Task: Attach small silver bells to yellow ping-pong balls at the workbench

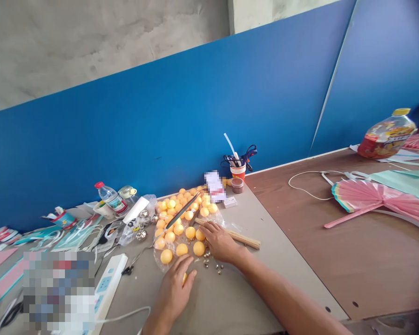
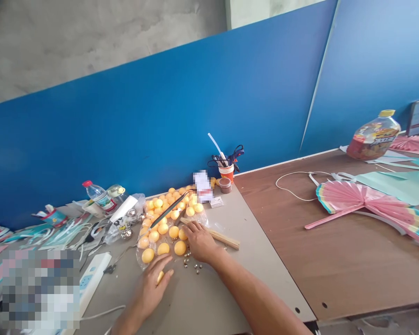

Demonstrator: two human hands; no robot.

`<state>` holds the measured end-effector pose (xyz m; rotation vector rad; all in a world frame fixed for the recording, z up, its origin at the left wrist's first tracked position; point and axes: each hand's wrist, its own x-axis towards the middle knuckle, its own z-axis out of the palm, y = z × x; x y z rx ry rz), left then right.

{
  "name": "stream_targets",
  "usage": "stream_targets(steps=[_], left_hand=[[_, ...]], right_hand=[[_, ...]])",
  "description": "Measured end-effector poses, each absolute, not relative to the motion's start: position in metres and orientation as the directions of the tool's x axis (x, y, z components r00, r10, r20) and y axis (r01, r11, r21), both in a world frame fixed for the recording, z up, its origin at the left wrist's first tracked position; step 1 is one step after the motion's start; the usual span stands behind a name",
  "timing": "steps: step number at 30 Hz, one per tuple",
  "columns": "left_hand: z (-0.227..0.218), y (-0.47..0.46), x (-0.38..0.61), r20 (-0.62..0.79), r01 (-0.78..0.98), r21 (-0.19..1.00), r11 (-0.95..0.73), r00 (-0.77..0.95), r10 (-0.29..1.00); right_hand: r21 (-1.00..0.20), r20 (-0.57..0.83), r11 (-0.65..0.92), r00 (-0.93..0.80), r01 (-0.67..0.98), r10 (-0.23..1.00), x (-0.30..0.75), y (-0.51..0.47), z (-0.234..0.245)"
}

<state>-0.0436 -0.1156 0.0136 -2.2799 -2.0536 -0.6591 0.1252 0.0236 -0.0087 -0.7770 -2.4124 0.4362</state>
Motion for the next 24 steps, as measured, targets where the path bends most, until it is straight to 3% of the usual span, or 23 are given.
stream_targets(steps=[14,24], left_hand=[[-0.021,-0.106,-0.069,0.491,0.985,0.108,-0.138,0.068,0.869],[-0.022,-0.112,-0.080,0.531,0.978,0.202,-0.045,-0.071,0.845]], right_hand=[[-0.456,0.406,0.780,-0.680,0.428,0.610,0.125,0.025,-0.011],[-0.463,0.390,0.773,-0.684,0.434,0.617,0.126,0.024,-0.009]])
